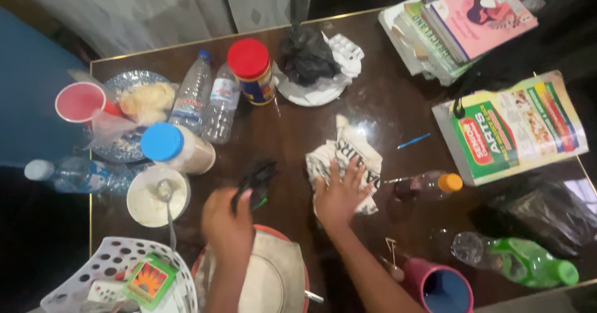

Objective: The person clears and wipes down a table, moving various items including a cloth, bottles, dishes, and a basket before wiping the surface with a cloth.

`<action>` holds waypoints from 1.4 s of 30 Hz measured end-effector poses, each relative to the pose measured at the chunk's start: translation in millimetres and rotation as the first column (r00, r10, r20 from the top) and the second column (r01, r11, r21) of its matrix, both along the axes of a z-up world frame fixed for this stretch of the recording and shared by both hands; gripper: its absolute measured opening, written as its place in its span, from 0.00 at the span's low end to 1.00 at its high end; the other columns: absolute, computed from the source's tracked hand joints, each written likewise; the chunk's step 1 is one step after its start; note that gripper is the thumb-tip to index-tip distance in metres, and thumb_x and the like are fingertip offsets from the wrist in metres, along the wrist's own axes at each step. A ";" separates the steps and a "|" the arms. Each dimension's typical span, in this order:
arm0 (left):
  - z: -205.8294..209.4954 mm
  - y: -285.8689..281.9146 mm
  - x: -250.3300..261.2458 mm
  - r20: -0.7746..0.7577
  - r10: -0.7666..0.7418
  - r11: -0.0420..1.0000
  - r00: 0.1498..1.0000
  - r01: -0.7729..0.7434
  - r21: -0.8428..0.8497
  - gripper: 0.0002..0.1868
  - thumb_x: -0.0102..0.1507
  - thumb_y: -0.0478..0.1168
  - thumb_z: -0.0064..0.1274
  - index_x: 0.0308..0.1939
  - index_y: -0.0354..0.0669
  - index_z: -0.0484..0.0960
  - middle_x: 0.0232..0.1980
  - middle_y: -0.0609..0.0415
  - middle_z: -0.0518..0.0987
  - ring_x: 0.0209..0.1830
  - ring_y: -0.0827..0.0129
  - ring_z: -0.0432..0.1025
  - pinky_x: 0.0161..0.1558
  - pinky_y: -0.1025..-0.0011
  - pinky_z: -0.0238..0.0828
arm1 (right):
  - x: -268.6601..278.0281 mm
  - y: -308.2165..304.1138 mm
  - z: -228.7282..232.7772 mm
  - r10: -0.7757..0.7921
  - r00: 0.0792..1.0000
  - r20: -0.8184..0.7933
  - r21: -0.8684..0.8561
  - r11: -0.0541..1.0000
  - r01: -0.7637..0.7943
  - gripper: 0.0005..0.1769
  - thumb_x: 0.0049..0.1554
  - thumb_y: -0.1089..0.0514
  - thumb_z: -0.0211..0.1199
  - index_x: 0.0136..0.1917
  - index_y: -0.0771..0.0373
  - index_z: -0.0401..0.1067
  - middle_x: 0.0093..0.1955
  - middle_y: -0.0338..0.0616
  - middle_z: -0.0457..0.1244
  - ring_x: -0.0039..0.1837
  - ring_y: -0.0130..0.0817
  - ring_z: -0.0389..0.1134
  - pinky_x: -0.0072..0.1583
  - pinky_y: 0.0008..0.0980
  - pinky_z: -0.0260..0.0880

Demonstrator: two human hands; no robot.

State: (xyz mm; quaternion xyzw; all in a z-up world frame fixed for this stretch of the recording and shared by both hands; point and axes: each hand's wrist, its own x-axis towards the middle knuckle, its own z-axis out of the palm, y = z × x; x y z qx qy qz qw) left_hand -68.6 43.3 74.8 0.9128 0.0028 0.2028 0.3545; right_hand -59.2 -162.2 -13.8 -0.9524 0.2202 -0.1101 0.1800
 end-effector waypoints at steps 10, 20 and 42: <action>73.6 18.7 -16.1 0.094 0.152 0.988 0.984 -0.154 0.014 0.09 0.59 0.30 0.60 0.32 0.36 0.72 0.49 0.47 0.81 0.48 0.54 0.74 0.49 0.62 0.70 | 15.9 19.4 -23.5 0.529 0.838 0.135 0.047 0.841 -0.539 0.23 0.51 0.45 0.69 0.59 0.53 0.79 0.75 0.50 0.60 0.78 0.53 0.55 0.75 0.68 0.42; -10.7 19.0 43.8 -0.468 -0.179 0.950 0.866 0.276 0.147 0.22 0.56 0.32 0.58 0.53 0.42 0.74 0.44 0.39 0.81 0.46 0.43 0.77 0.46 0.50 0.71 | 37.8 15.7 -8.1 0.431 0.893 0.132 -0.039 0.902 -0.430 0.24 0.55 0.53 0.66 0.66 0.54 0.75 0.77 0.47 0.58 0.79 0.51 0.54 0.74 0.61 0.48; 79.1 97.5 -41.1 -0.270 0.069 0.963 0.960 -0.135 -0.233 0.12 0.61 0.37 0.61 0.47 0.39 0.80 0.38 0.50 0.84 0.36 0.64 0.81 0.38 0.66 0.76 | 41.7 45.4 -28.7 0.789 0.614 0.024 -0.050 0.615 -0.787 0.25 0.52 0.44 0.70 0.62 0.48 0.78 0.80 0.41 0.58 0.81 0.48 0.52 0.72 0.59 0.49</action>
